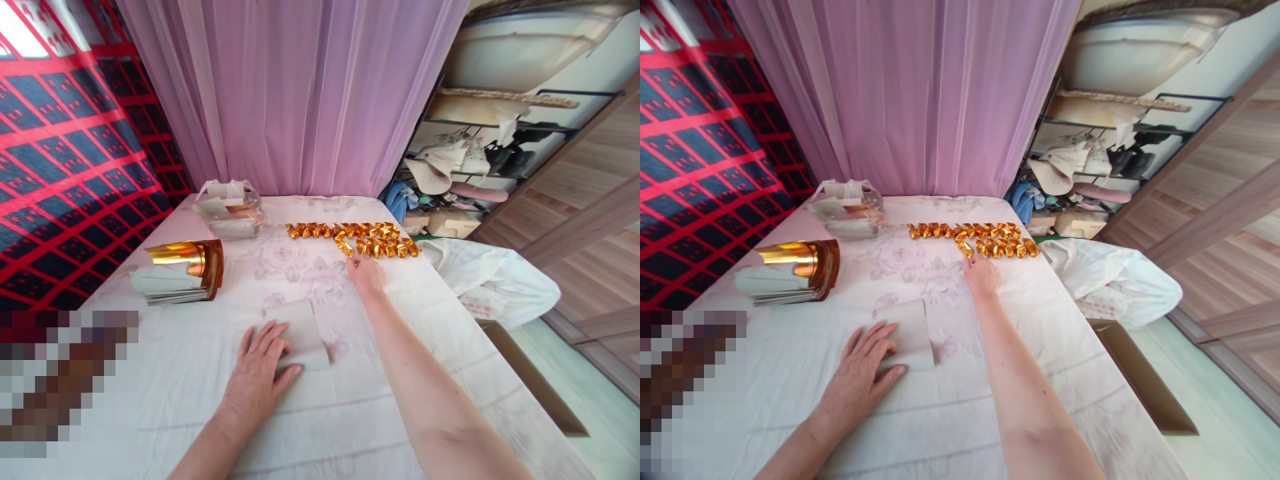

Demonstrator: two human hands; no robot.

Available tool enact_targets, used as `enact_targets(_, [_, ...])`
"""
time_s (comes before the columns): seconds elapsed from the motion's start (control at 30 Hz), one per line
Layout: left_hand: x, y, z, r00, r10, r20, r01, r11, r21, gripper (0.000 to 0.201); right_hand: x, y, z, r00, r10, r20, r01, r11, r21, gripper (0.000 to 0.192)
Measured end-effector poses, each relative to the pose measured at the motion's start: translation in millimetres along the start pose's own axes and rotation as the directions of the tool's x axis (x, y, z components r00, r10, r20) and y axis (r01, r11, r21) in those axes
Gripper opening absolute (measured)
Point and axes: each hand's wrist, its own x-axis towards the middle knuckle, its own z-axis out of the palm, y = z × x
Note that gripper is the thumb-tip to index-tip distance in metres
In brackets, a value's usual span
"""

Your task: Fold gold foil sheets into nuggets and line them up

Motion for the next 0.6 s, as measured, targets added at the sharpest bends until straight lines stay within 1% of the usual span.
enact_targets(0.33, [1.2,0.8,-1.4,1.000,0.000,0.022,0.000,1.000,0.005,0.017,6.0,-6.6,3.4,1.000,0.003,-0.003,-0.003,0.998,-0.064,0.036])
enact_targets(0.6, [1.0,0.0,-0.1,1.000,0.022,-0.007,-0.022,1.000,0.000,0.017,-1.8,-2.9,1.2,0.994,0.095,-0.046,-0.098,0.993,-0.066,0.038])
